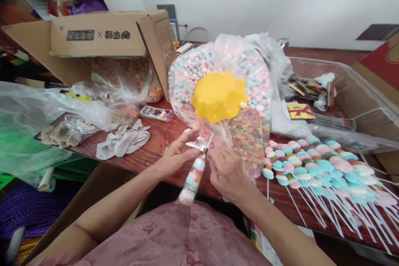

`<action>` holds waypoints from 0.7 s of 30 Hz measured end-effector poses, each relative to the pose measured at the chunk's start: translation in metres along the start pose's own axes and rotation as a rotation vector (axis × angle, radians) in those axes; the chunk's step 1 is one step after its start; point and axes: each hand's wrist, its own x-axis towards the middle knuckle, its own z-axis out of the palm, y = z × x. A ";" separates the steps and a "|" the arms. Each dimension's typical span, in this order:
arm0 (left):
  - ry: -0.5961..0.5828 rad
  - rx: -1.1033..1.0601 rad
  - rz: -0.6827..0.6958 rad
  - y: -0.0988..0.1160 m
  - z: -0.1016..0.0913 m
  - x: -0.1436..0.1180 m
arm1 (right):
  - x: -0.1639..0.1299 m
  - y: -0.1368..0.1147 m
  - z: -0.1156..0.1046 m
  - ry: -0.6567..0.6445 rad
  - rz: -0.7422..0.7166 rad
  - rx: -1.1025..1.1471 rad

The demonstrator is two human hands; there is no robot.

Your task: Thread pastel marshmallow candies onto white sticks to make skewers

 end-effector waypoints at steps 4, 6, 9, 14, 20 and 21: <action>-0.240 -0.189 -0.180 -0.006 0.001 -0.012 | 0.008 -0.003 -0.001 0.123 -0.165 -0.083; -0.326 -0.154 -0.166 -0.009 0.002 -0.015 | 0.008 -0.007 0.001 0.133 -0.119 -0.018; -0.206 0.042 -0.012 -0.010 0.003 -0.018 | 0.004 -0.013 0.007 0.078 0.158 0.249; -0.192 0.498 0.297 -0.009 0.001 -0.023 | -0.007 -0.016 0.014 -0.027 0.842 1.034; -0.165 0.619 0.364 -0.008 0.005 -0.033 | -0.014 -0.026 0.020 -0.118 1.215 1.618; -0.141 0.581 0.328 -0.006 0.005 -0.036 | -0.014 -0.029 0.021 -0.130 1.212 1.640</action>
